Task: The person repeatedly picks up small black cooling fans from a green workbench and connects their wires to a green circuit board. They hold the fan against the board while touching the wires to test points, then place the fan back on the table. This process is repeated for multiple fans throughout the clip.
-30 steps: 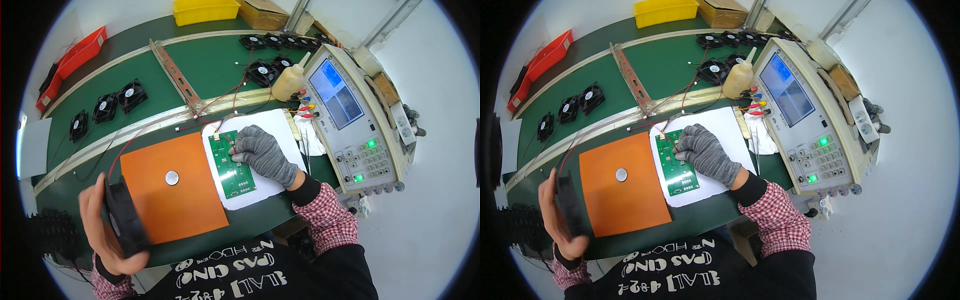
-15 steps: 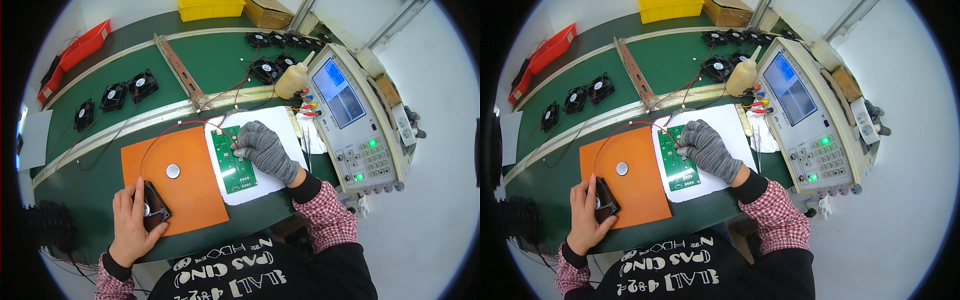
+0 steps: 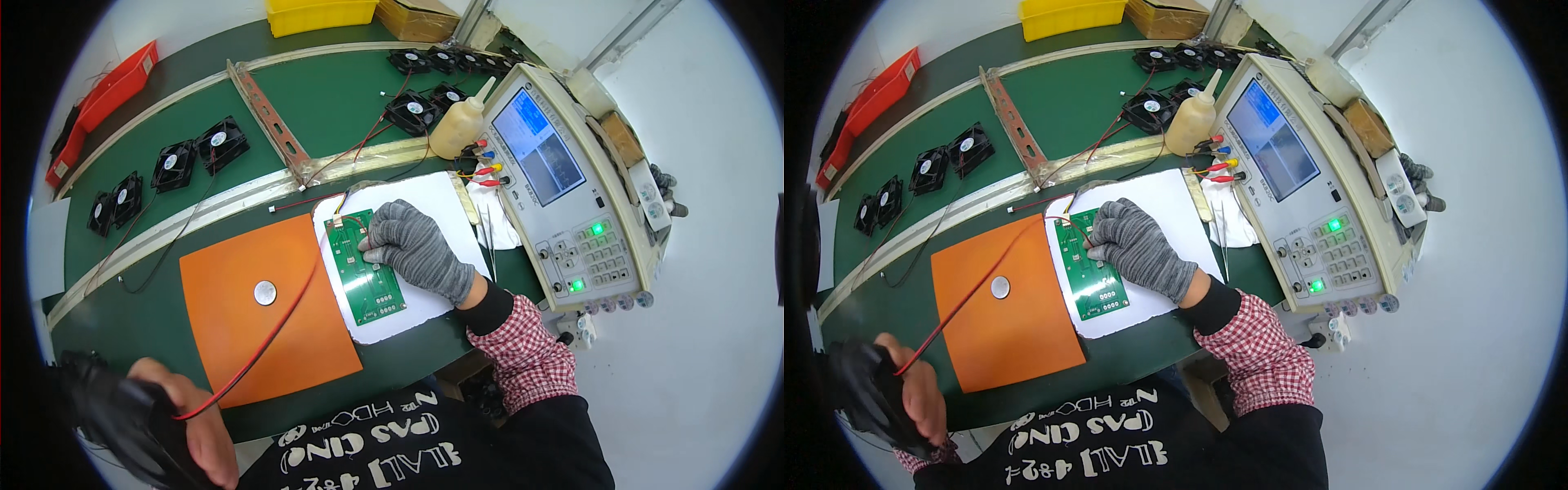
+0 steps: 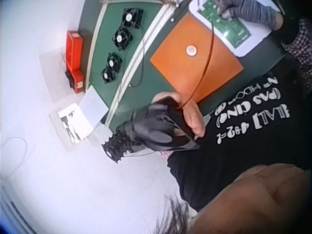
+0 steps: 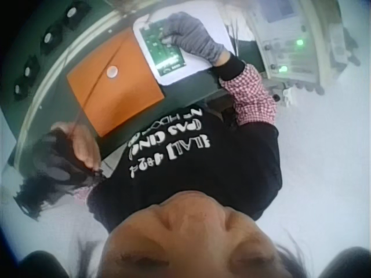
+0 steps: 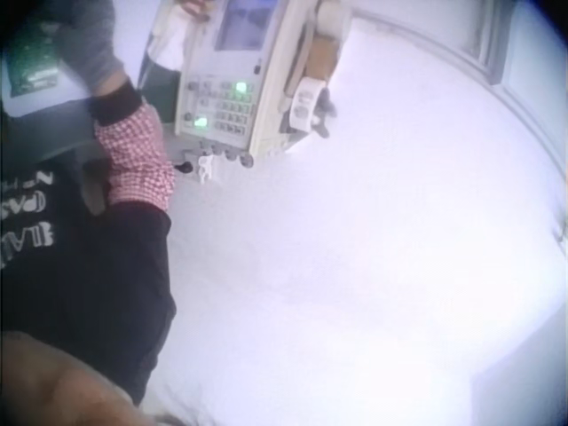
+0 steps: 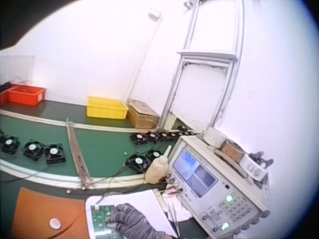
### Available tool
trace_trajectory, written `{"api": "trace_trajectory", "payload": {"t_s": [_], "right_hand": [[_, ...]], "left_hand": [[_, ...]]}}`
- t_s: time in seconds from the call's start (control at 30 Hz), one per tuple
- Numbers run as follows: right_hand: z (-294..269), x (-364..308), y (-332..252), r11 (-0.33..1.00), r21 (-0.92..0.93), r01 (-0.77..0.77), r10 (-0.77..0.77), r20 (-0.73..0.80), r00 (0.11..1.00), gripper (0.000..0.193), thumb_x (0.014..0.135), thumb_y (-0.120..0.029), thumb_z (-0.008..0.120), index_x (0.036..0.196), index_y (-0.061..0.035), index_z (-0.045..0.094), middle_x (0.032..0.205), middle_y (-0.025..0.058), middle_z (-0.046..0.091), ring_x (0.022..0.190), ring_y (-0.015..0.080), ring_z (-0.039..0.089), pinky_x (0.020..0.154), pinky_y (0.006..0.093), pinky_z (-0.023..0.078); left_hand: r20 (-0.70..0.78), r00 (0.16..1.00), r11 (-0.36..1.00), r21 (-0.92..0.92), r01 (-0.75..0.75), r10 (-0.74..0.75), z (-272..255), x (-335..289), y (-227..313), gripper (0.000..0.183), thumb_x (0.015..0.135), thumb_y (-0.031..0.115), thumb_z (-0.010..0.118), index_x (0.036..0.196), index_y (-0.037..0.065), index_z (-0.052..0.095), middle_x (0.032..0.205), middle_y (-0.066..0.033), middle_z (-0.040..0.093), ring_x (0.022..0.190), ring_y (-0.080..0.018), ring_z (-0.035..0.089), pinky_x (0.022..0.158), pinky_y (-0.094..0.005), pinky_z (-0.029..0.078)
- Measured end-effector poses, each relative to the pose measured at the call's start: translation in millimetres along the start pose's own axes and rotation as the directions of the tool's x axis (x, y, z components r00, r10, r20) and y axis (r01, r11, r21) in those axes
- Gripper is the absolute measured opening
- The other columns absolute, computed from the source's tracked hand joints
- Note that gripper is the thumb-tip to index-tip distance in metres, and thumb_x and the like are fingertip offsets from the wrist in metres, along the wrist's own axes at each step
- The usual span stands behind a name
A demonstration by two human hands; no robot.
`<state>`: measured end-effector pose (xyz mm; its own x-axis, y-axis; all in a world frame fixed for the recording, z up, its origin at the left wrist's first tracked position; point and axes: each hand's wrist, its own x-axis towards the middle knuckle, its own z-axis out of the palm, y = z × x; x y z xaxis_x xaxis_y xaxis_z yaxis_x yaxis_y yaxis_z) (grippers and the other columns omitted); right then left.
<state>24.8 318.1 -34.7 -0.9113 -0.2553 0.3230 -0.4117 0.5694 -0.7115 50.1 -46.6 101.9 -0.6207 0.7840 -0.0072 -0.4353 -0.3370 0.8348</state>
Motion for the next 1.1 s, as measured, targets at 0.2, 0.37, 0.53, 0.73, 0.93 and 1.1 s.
{"api": "trace_trajectory", "payload": {"t_s": [0.2,0.37,0.53,0.73,0.93,1.1], "right_hand": [[3.0,-2.4,1.8,0.999,0.051,0.016,-0.013,-0.055,0.998,0.012,0.069,-0.008,0.076,0.079,-0.007,0.069,0.082,0.0062,0.057,0.084,0.0256,0.054,0.081,0.0366,0.046],[-1.2,-1.3,1.6,1.0,-0.02,0.007,-0.007,-0.003,1.0,0.02,0.07,-0.008,0.078,0.089,-0.0068,0.072,0.088,0.0071,0.062,0.088,0.0247,0.059,0.082,0.0359,0.049],[-1.6,0.0,5.6,1.0,0.022,0.002,-0.002,-0.009,1.0,0.017,0.07,-0.008,0.077,0.085,-0.0067,0.071,0.086,0.0065,0.06,0.088,0.0246,0.058,0.082,0.0362,0.048],[3.1,-3.8,3.8,0.999,0.015,0.048,-0.047,-0.062,0.997,0.015,0.068,-0.009,0.076,0.082,-0.008,0.07,0.084,0.0061,0.06,0.086,0.0254,0.057,0.081,0.0371,0.048],[6.6,-3.5,-6.0,0.995,0.011,-0.098,0.098,-0.023,0.995,0.018,0.069,-0.005,0.077,0.086,-0.0078,0.072,0.086,0.0069,0.062,0.085,0.0251,0.06,0.077,0.0354,0.051],[2.1,-4.3,-6.1,0.982,-0.16,0.097,-0.112,-0.085,0.99,0.018,0.069,-0.009,0.078,0.085,-0.0078,0.07,0.085,0.0087,0.063,0.084,0.0269,0.062,0.076,0.0369,0.051]], "left_hand": [[-0.038,0.997,0.95,-0.309,0.046,-0.061,0.7,3.0,-5.1,0.038,0.1,0.025,0.044,0.122,-0.005,0.035,0.082,-0.0261,0.055,0.072,-0.0387,0.061,0.057,-0.0496,0.058],[-0.019,0.997,0.936,-0.348,0.058,-0.069,1.5,2.5,-1.7,0.039,0.099,0.022,0.046,0.125,-0.006,0.037,0.088,-0.029,0.056,0.078,-0.041,0.061,0.063,-0.0514,0.057],[-0.007,0.999,0.968,-0.247,-0.052,0.052,-1.5,13.8,-11.5,0.058,0.084,0.016,0.067,0.132,-0.005,0.042,0.095,-0.0305,0.058,0.088,-0.0448,0.062,0.077,-0.0515,0.054],[0.159,0.79,-0.093,0.987,-0.13,0.592,-5.2,44.3,-33.1,0.087,0.055,0.026,0.089,0.128,-0.002,0.051,0.111,-0.0142,0.06,0.097,-0.0305,0.057,0.089,-0.0419,0.041],[0.259,0.791,-0.221,0.962,-0.159,0.554,-24.8,61.5,-51.2,0.095,0.051,0.025,0.091,0.133,0.001,0.047,0.117,-0.012,0.058,0.104,-0.0306,0.052,0.092,-0.0397,0.039],[0.507,0.738,-0.242,0.862,-0.446,0.445,-37.7,144.4,-36.1,0.086,0.063,0.022,0.086,0.135,0.0,0.047,0.134,-0.0157,0.054,0.117,-0.0333,0.055,0.1,-0.0462,0.041]]}}
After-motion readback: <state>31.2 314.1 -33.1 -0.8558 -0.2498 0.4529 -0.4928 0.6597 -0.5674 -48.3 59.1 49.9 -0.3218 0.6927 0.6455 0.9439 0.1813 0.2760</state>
